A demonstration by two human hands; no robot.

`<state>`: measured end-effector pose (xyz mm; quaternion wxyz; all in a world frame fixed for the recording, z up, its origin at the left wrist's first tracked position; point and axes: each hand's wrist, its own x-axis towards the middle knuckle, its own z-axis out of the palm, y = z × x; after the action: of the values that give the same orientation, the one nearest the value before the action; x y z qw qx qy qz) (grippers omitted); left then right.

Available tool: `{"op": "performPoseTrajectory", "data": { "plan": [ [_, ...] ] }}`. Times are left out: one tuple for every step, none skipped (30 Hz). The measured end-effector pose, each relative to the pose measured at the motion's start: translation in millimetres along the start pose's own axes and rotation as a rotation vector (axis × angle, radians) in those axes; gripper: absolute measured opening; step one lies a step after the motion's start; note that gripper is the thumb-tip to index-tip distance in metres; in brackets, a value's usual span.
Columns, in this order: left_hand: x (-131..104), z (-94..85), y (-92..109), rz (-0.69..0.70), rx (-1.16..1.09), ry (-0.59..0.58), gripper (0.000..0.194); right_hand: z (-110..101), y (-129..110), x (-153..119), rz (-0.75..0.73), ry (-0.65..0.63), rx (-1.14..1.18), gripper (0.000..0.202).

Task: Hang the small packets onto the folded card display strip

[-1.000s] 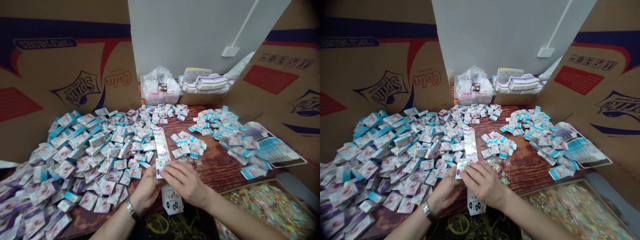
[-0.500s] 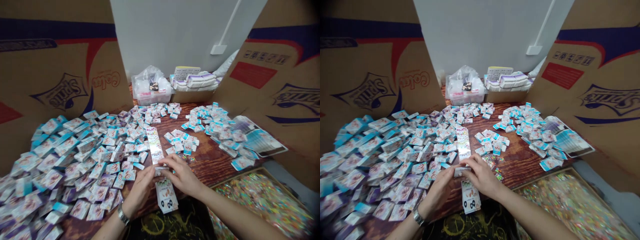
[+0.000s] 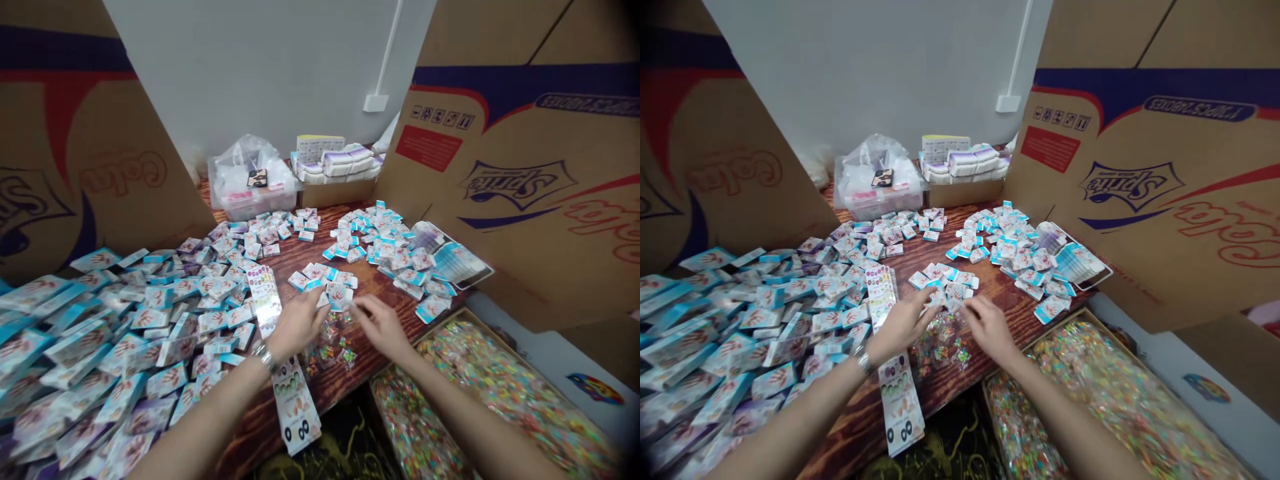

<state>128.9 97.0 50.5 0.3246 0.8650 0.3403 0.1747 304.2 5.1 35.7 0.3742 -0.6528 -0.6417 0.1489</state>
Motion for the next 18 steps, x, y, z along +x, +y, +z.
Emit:
{"op": "performPoseTrajectory", "data": {
  "plan": [
    [17.0,7.4,-0.2,-0.005,0.055,-0.014,0.045,-8.8,8.8,1.2,0.043,0.028,-0.015,0.02],
    [32.3,16.8,-0.8,-0.011,0.087,-0.03,0.047,-15.7,16.8,1.5,0.068,0.035,-0.03,0.021],
    [45.4,27.2,-1.6,-0.016,0.117,-0.052,0.047,-20.6,24.0,0.9,0.079,0.022,-0.044,0.022],
    [55.8,38.0,-2.7,-0.027,0.14,-0.069,0.046,-23.5,30.3,-0.5,0.081,-0.007,-0.059,0.022],
    [63.6,48.1,-3.9,-0.037,0.162,-0.086,0.044,-24.5,35.9,-2.2,0.081,-0.052,-0.08,0.022],
    [68.9,56.9,-5.3,-0.047,0.183,-0.101,0.041,-23.8,40.9,-3.8,0.078,-0.111,-0.109,0.021],
    [72.2,64.0,-6.6,-0.056,0.201,-0.112,0.038,-21.8,45.6,-5.0,0.073,-0.179,-0.14,0.02],
    [74.0,69.0,-7.8,-0.062,0.214,-0.119,0.036,-18.7,50.1,-5.4,0.066,-0.251,-0.168,0.02],
    [74.8,72.1,-8.7,-0.066,0.223,-0.121,0.034,-15.2,54.2,-5.0,0.058,-0.316,-0.19,0.019],
    [75.1,73.5,-9.1,-0.067,0.226,-0.12,0.034,-11.4,58.0,-3.7,0.048,-0.368,-0.202,0.018],
    [75.3,73.4,-9.0,-0.066,0.225,-0.115,0.035,-7.9,61.4,-1.5,0.037,-0.403,-0.206,0.016],
    [75.6,71.9,-8.4,-0.064,0.218,-0.108,0.036,-4.9,64.4,1.3,0.027,-0.424,-0.204,0.015],
    [76.2,69.3,-7.2,-0.061,0.206,-0.098,0.038,-2.6,66.8,4.6,0.016,-0.44,-0.2,0.014],
    [76.8,65.6,-5.5,-0.054,0.187,-0.089,0.04,-1.0,68.7,8.1,0.004,-0.456,-0.2,0.013],
    [77.2,60.8,-3.5,-0.045,0.16,-0.08,0.041,0.0,70.3,11.5,-0.011,-0.474,-0.202,0.013],
    [77.0,54.9,-1.3,-0.033,0.126,-0.07,0.043,0.6,71.5,14.7,-0.026,-0.492,-0.205,0.013],
    [75.9,47.9,1.1,-0.018,0.089,-0.059,0.044,1.2,72.6,17.4,-0.04,-0.509,-0.211,0.013],
    [73.5,40.0,3.5,-0.001,0.065,-0.049,0.044,2.0,73.8,19.5,-0.05,-0.523,-0.22,0.013]
  ]
}}
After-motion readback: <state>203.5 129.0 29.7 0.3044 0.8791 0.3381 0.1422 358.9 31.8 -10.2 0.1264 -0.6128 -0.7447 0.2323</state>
